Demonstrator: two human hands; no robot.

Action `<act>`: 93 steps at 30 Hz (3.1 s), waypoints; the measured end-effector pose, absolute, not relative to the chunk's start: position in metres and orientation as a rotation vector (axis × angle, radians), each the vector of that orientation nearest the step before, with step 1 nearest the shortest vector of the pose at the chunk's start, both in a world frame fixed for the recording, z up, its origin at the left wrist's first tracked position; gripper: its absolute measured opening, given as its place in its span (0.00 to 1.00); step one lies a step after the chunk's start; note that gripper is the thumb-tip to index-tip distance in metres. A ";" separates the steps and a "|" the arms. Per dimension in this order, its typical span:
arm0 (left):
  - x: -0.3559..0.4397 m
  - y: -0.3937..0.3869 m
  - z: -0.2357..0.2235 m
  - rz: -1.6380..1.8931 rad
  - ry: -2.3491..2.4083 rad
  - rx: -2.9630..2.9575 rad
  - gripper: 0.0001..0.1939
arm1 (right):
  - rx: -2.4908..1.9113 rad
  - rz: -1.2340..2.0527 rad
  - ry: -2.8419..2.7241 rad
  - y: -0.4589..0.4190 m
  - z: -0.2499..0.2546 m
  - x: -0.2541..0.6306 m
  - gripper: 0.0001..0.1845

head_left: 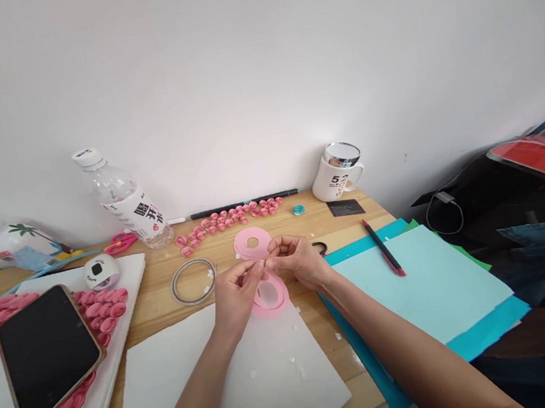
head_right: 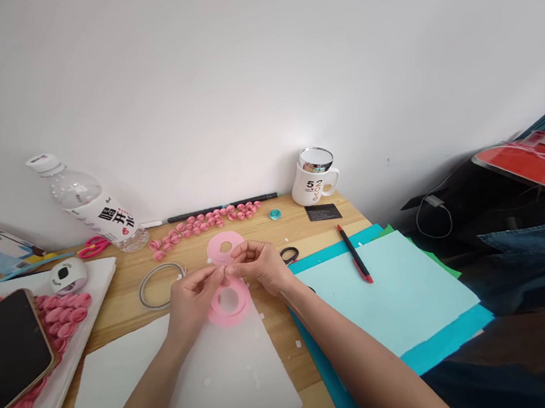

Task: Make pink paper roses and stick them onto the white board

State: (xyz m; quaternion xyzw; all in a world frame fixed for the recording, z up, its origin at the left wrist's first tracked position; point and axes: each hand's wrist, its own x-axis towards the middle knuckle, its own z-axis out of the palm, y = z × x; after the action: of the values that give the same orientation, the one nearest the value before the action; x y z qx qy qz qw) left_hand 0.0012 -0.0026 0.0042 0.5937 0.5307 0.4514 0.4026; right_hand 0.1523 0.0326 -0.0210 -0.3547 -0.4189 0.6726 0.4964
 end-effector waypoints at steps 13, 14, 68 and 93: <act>-0.001 0.000 0.007 1.037 1.235 1.423 0.15 | -0.834 1.686 -1.162 0.030 -0.016 0.152 0.22; -0.002 0.000 0.007 1.027 1.234 1.426 0.15 | -0.843 1.680 -1.169 0.030 -0.015 0.152 0.23; 0.000 -0.004 0.014 1.026 1.222 1.234 0.17 | -0.852 1.228 -1.389 0.021 -0.008 0.147 0.06; 0.002 -0.003 0.009 1.177 1.184 1.234 0.10 | -0.911 1.307 -1.070 0.024 -0.006 0.148 0.11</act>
State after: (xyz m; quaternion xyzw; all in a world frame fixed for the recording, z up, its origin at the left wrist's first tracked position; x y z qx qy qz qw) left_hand 0.0015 -0.0031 0.0094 0.5119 0.4913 0.4885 0.5079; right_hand 0.1481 0.0239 -0.0055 -0.3887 -0.4567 0.5576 0.5739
